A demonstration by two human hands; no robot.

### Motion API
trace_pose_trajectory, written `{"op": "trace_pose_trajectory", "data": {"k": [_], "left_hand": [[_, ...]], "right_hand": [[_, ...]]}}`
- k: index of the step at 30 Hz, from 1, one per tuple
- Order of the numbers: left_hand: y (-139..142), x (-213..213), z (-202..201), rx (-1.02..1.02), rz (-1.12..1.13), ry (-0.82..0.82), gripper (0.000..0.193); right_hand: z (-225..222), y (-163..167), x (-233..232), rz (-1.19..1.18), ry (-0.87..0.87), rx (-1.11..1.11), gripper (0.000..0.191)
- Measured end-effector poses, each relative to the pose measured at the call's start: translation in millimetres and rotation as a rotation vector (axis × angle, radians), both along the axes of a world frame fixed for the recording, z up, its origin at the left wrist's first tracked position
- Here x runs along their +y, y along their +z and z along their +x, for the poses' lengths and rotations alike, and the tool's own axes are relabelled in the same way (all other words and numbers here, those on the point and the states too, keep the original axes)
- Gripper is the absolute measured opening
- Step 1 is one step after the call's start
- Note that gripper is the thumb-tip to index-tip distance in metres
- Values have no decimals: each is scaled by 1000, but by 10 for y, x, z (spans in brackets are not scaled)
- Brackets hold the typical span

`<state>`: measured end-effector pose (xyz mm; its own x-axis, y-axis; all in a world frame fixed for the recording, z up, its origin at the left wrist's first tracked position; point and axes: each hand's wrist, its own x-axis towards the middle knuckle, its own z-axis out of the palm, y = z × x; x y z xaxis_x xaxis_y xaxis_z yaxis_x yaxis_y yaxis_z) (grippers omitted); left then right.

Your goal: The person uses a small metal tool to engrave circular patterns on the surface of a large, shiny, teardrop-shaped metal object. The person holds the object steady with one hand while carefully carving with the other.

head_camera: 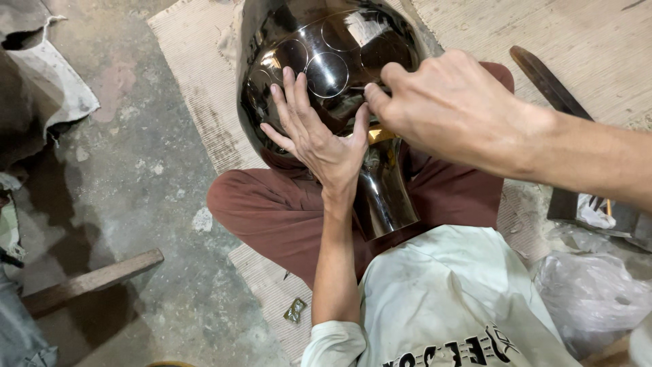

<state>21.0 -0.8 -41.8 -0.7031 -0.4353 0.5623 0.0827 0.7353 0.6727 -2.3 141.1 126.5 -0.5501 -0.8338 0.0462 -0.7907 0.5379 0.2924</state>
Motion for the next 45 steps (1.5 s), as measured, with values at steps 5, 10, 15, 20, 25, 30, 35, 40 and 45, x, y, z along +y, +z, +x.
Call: {"op": "trace_pose_trajectory", "data": {"k": [5, 10, 15, 20, 25, 30, 35, 40, 45], "left_hand": [[-36, 1, -18, 0, 5, -1, 103], [-58, -8, -26, 8, -6, -1, 104], [-46, -5, -14, 4, -8, -2, 103], [-26, -8, -9, 4, -1, -8, 104], [-18, -7, -3, -8, -17, 2, 105], [-40, -2, -13, -3, -10, 7, 106], [-43, -4, -32, -11, -30, 18, 106], [7, -55, 52, 2, -16, -68, 102], [-1, -191, 229, 66, 52, -221, 98]], "right_hand": [[11, -27, 32, -22, -79, -27, 45], [34, -23, 54, -91, -166, -95, 40], [117, -39, 46, -130, -281, -167, 38], [154, -67, 47, -146, -312, -176, 41], [137, -98, 15, -125, -226, -80, 40], [138, -90, 18, -113, -252, -115, 33], [149, -105, 44, -138, -236, -119, 35], [86, -148, 54, -69, -50, 48, 45], [123, -202, 117, 68, 42, 70, 50]]}}
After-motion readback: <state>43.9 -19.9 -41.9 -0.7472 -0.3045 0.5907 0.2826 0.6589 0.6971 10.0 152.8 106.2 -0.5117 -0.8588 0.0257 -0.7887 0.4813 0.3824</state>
